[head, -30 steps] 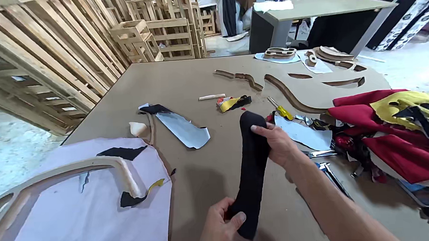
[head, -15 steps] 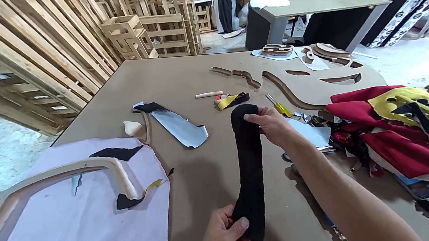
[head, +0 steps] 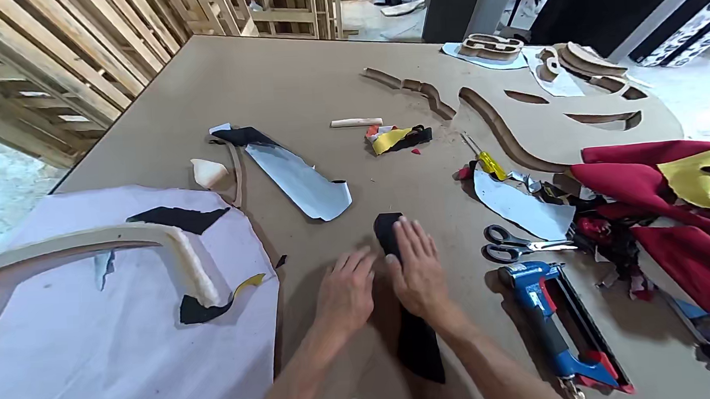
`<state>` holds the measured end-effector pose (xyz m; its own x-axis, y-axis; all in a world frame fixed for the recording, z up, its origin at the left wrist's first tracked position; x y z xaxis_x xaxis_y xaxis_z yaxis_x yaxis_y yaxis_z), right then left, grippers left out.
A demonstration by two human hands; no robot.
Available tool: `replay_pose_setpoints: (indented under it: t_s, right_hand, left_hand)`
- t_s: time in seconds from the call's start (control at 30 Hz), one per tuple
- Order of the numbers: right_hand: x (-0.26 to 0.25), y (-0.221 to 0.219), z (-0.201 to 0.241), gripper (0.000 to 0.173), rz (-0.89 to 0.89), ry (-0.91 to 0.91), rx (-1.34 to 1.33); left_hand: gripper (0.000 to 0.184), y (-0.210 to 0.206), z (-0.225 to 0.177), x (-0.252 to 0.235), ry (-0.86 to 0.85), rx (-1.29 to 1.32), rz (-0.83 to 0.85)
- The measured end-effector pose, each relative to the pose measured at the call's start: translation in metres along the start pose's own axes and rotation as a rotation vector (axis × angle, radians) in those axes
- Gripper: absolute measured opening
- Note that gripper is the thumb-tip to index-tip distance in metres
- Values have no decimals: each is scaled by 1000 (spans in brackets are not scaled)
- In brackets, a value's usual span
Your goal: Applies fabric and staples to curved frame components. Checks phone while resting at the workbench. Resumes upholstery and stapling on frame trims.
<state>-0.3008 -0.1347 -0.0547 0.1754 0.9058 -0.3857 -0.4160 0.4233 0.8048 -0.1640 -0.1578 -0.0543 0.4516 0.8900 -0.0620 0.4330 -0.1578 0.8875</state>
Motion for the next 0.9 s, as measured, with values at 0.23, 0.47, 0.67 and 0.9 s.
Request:
replay_pose_setpoints:
  t_s: [0.23, 0.47, 0.67, 0.9]
  right_hand:
    - [29, -57, -13, 72, 154, 59, 283]
    - [41, -20, -62, 77, 93, -103, 346]
    - [50, 30, -72, 68, -283, -122, 106]
    - [47, 36, -72, 67, -290, -92, 37]
  left_hand:
    - [48, -59, 21, -76, -206, -145, -10]
    - [49, -58, 24, -75, -177, -136, -42]
    - [45, -35, 35, -72, -181, 151, -220]
    - [33, 112, 166, -84, 368, -176, -531]
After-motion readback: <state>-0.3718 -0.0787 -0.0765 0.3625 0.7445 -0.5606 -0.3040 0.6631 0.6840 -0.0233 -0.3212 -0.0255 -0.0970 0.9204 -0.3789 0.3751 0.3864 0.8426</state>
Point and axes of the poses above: each hand's wrist, its own x-axis away from the middle knuckle, its own y-axis out of the back of the hand, z = x × y, the point moved 10 cm from there along -x, towards the middle knuckle, and after that the axes turned 11 degrees about -z, right-handed, at the moved point
